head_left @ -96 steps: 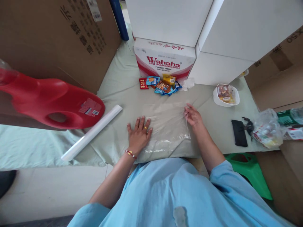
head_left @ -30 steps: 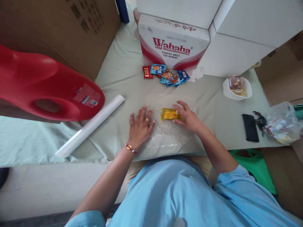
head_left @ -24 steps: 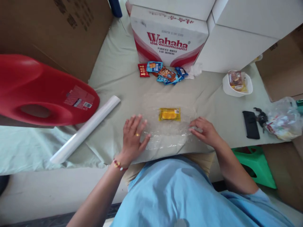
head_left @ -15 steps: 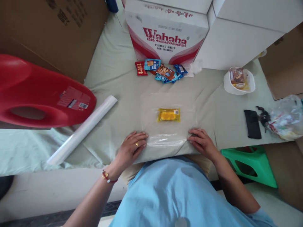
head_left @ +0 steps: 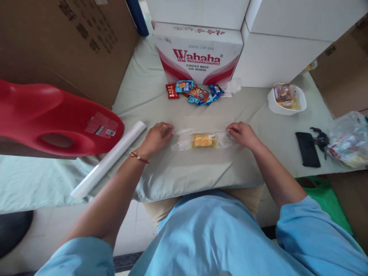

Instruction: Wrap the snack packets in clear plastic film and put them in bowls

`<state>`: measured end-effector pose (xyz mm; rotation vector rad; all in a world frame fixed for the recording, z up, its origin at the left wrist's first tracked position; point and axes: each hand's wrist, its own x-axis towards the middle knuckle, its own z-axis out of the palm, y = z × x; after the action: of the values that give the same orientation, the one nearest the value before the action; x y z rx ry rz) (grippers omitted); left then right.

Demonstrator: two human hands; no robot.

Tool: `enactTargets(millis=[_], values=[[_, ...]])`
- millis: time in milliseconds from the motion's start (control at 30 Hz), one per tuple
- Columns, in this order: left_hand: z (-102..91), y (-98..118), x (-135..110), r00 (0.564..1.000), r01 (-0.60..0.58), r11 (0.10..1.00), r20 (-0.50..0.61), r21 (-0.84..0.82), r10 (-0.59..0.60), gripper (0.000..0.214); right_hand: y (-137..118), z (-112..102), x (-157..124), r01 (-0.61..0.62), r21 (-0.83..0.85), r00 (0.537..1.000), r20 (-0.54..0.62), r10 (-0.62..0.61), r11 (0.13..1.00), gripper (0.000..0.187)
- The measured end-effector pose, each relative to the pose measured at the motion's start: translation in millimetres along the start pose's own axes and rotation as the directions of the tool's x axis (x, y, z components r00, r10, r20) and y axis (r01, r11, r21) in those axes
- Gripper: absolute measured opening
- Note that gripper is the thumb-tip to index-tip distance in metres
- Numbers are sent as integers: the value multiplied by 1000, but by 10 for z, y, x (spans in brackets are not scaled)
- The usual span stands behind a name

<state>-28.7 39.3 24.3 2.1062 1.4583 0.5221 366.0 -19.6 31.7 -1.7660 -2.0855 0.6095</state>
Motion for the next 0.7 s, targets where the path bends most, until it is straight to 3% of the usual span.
enactTargets(millis=[67,100,167,200,267,300,333,400,467,533,633,700], values=[[-49,-24,-3,973,18,996,-229,86,2,29,40,28,99,-40,-107,999,13,42,993,23],[-91,-5,-59,929,46,991,-370,122,2,30,49,21,131,-38,-148,999,-4,37,988,23],[-167,111,-251,791,117,976,-612,183,20,27,37,-23,188,-15,-191,998,-69,2,981,25],[-178,207,-368,711,138,967,-701,216,56,25,14,-50,230,-5,-194,995,-99,-15,981,28],[-103,456,-579,663,83,954,-731,287,162,24,-66,-74,365,29,-175,993,-105,-48,984,31],[-14,592,-653,698,-9,949,-677,315,231,26,-121,-60,459,53,-168,995,-76,-67,984,31],[105,724,-696,763,-127,936,-571,328,303,28,-184,-27,566,79,-168,996,-32,-85,983,32],[385,942,-685,851,-302,904,-341,304,399,38,-320,89,794,124,-199,991,70,-112,972,37],[644,1068,-584,916,-313,907,-165,282,367,50,-445,230,997,141,-256,985,136,-108,956,48],[820,1106,-468,953,-281,922,-39,266,301,52,-527,342,1144,115,-271,983,167,-71,956,56],[928,1079,-388,972,-236,938,43,254,233,50,-554,391,1241,57,-143,970,244,-20,988,35],[948,1062,-403,979,-198,946,13,258,201,49,-535,345,1215,64,-15,964,259,-58,998,18]])
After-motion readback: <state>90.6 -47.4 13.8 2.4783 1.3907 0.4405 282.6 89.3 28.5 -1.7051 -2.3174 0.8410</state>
